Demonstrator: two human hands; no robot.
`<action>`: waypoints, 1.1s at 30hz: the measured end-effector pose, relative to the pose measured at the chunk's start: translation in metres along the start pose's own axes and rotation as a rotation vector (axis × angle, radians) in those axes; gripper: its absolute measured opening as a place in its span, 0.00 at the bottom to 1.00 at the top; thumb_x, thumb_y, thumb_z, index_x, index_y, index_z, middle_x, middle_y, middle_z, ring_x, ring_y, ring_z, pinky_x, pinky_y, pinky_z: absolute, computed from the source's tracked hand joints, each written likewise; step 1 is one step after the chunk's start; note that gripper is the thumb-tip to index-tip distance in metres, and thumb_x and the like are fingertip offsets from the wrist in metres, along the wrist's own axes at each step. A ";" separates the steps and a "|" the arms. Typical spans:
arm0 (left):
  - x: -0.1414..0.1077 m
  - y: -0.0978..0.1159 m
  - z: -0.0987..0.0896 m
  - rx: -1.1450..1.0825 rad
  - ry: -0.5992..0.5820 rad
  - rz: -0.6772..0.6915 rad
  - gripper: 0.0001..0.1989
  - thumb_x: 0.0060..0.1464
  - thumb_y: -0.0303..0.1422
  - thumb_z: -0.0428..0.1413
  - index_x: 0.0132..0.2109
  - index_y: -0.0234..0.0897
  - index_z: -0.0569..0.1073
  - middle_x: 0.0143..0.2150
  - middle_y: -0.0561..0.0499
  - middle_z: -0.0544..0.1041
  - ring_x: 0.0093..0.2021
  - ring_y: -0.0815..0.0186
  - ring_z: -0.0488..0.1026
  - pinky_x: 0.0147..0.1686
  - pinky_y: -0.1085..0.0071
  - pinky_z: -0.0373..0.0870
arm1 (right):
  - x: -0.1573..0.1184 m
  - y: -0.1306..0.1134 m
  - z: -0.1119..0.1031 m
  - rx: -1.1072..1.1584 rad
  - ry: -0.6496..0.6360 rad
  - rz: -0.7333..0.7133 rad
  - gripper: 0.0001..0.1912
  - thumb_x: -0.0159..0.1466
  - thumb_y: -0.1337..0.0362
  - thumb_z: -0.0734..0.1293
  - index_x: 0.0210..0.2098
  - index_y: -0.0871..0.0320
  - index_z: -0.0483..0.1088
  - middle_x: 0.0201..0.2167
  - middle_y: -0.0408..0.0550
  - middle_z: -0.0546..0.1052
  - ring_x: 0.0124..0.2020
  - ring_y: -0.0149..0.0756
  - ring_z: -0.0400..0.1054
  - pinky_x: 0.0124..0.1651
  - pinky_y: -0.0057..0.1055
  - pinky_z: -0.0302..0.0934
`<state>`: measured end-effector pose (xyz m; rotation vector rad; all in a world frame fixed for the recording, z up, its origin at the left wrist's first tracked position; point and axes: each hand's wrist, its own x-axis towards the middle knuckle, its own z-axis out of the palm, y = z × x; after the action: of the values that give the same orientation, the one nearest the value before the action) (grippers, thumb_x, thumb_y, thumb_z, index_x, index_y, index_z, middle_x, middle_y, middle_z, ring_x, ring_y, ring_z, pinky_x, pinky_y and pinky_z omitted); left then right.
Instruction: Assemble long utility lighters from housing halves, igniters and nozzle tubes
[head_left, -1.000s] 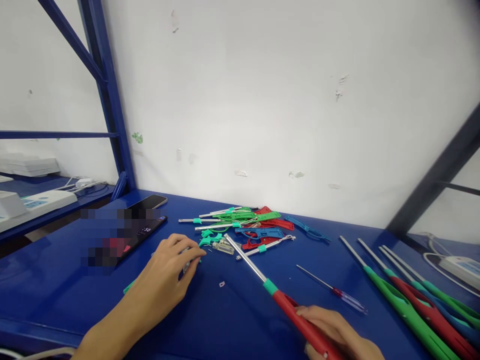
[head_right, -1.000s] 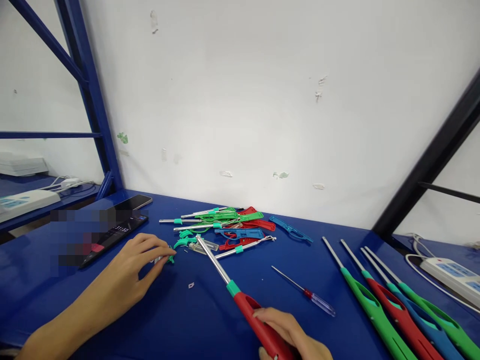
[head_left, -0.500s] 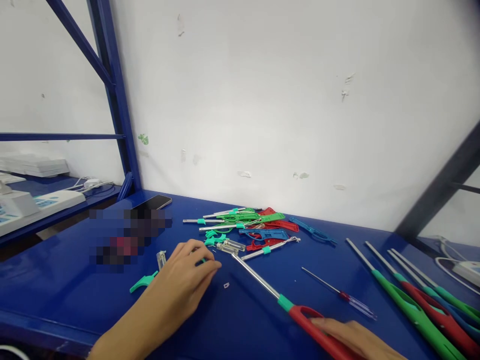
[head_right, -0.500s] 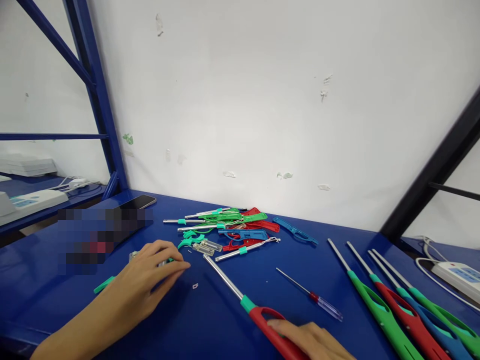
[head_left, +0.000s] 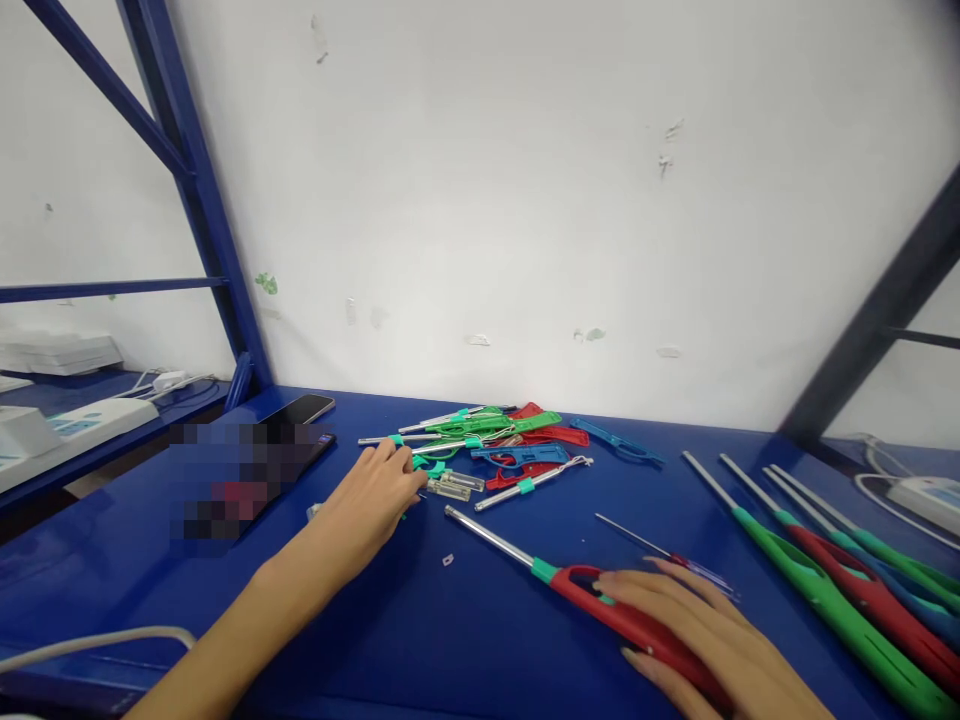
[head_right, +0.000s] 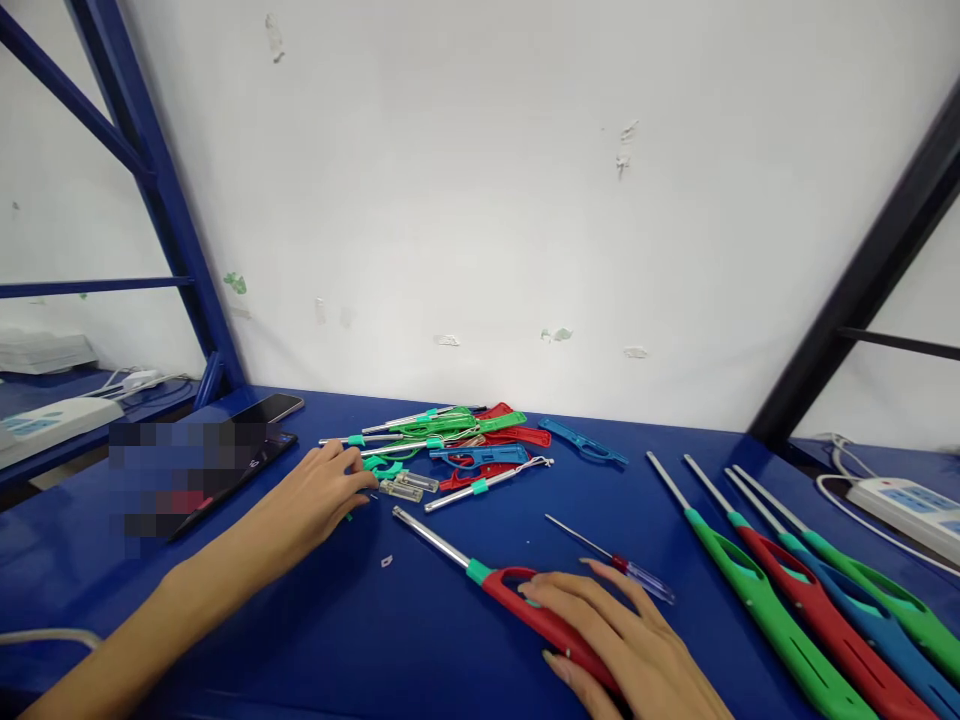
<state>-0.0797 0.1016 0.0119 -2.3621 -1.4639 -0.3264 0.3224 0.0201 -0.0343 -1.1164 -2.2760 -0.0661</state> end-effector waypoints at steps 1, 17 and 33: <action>0.001 -0.001 0.001 0.002 -0.002 0.010 0.09 0.69 0.37 0.63 0.48 0.35 0.78 0.47 0.49 0.79 0.48 0.58 0.78 0.51 0.56 0.77 | 0.003 -0.001 -0.002 -0.011 -0.023 0.000 0.22 0.74 0.51 0.69 0.67 0.35 0.74 0.59 0.39 0.84 0.59 0.48 0.81 0.66 0.44 0.74; 0.010 -0.014 -0.014 0.045 0.052 0.096 0.12 0.70 0.32 0.46 0.45 0.39 0.75 0.40 0.44 0.76 0.38 0.51 0.71 0.40 0.58 0.68 | 0.007 0.020 -0.026 -0.113 0.180 0.338 0.13 0.78 0.60 0.63 0.54 0.50 0.79 0.55 0.50 0.85 0.61 0.50 0.77 0.67 0.53 0.68; -0.003 0.133 -0.039 -0.834 0.178 -0.475 0.14 0.69 0.49 0.49 0.42 0.46 0.68 0.29 0.56 0.76 0.29 0.62 0.75 0.25 0.72 0.63 | 0.001 0.023 -0.022 -0.101 0.214 0.330 0.11 0.77 0.66 0.65 0.50 0.50 0.79 0.47 0.45 0.86 0.45 0.46 0.83 0.50 0.43 0.76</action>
<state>0.0382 0.0291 0.0242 -2.3782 -2.0571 -1.4723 0.3497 0.0294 -0.0201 -1.4510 -1.8952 -0.1623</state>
